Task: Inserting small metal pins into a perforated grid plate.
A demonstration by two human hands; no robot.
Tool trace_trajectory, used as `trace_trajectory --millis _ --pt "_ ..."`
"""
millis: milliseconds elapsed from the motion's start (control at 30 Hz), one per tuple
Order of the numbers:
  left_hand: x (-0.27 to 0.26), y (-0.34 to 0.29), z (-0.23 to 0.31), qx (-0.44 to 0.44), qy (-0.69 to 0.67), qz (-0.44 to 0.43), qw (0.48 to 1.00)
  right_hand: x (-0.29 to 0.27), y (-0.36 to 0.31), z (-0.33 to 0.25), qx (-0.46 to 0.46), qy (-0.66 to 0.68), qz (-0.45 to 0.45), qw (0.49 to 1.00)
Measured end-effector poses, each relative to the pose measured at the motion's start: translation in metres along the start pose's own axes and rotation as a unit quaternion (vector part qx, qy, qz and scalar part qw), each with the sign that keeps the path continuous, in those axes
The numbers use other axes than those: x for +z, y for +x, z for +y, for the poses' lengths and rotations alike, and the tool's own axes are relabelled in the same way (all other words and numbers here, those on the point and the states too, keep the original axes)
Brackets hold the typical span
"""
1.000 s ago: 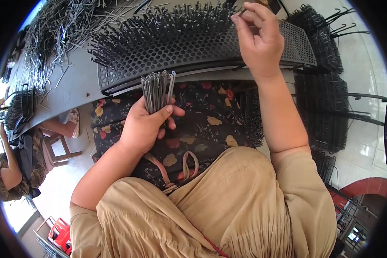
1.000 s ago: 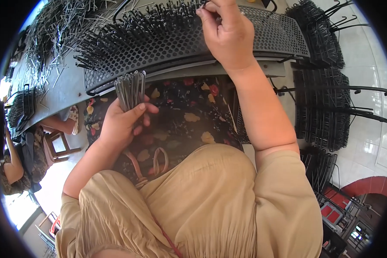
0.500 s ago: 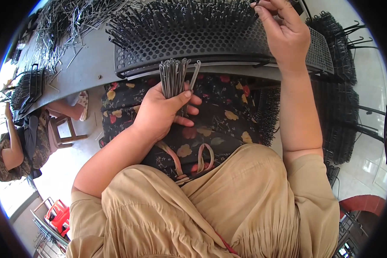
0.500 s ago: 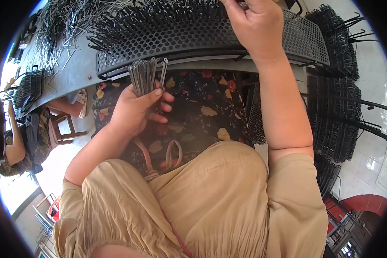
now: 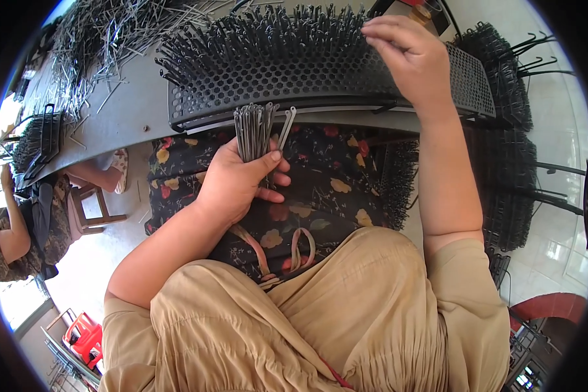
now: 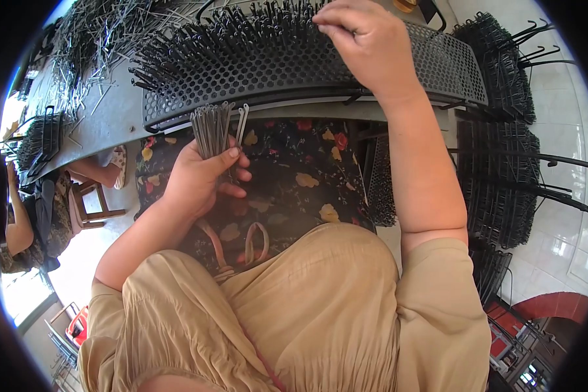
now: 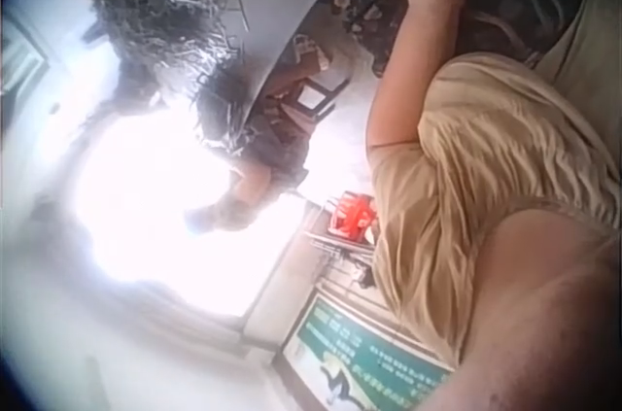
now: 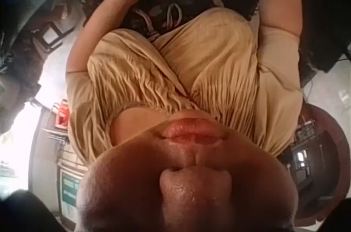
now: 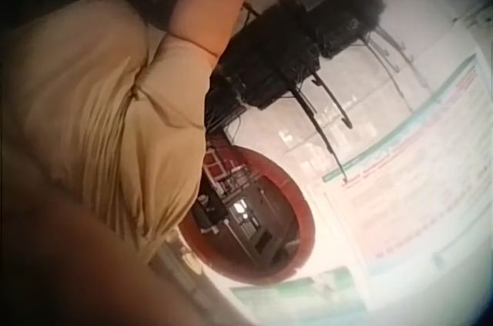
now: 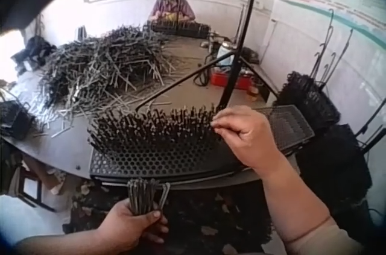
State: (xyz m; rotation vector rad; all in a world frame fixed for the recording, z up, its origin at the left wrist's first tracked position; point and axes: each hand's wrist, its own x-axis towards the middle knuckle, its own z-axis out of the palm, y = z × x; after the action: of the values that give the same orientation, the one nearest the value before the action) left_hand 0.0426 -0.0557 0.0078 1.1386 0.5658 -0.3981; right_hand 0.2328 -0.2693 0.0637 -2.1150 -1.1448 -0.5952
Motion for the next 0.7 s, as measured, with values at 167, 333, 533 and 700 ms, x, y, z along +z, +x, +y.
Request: trace_trajectory --millis 167,333,533,700 --pt "0.001 -0.002 -0.001 0.017 -0.01 0.0 1.0 0.018 -0.023 -0.043 0.161 0.083 0.031 0.983" --pt "0.004 -0.003 0.0 0.027 -0.021 -0.02 0.999 0.05 -0.062 -0.083 0.345 0.467 -0.167 0.797" --pt "0.0 -0.003 0.0 0.013 -0.014 -0.011 1.0 0.02 -0.033 -0.059 0.367 0.433 0.043 0.822" --pt "0.004 -0.005 -0.001 0.007 0.002 -0.008 1.0 0.003 -0.022 -0.007 0.041 -0.019 0.184 0.982"
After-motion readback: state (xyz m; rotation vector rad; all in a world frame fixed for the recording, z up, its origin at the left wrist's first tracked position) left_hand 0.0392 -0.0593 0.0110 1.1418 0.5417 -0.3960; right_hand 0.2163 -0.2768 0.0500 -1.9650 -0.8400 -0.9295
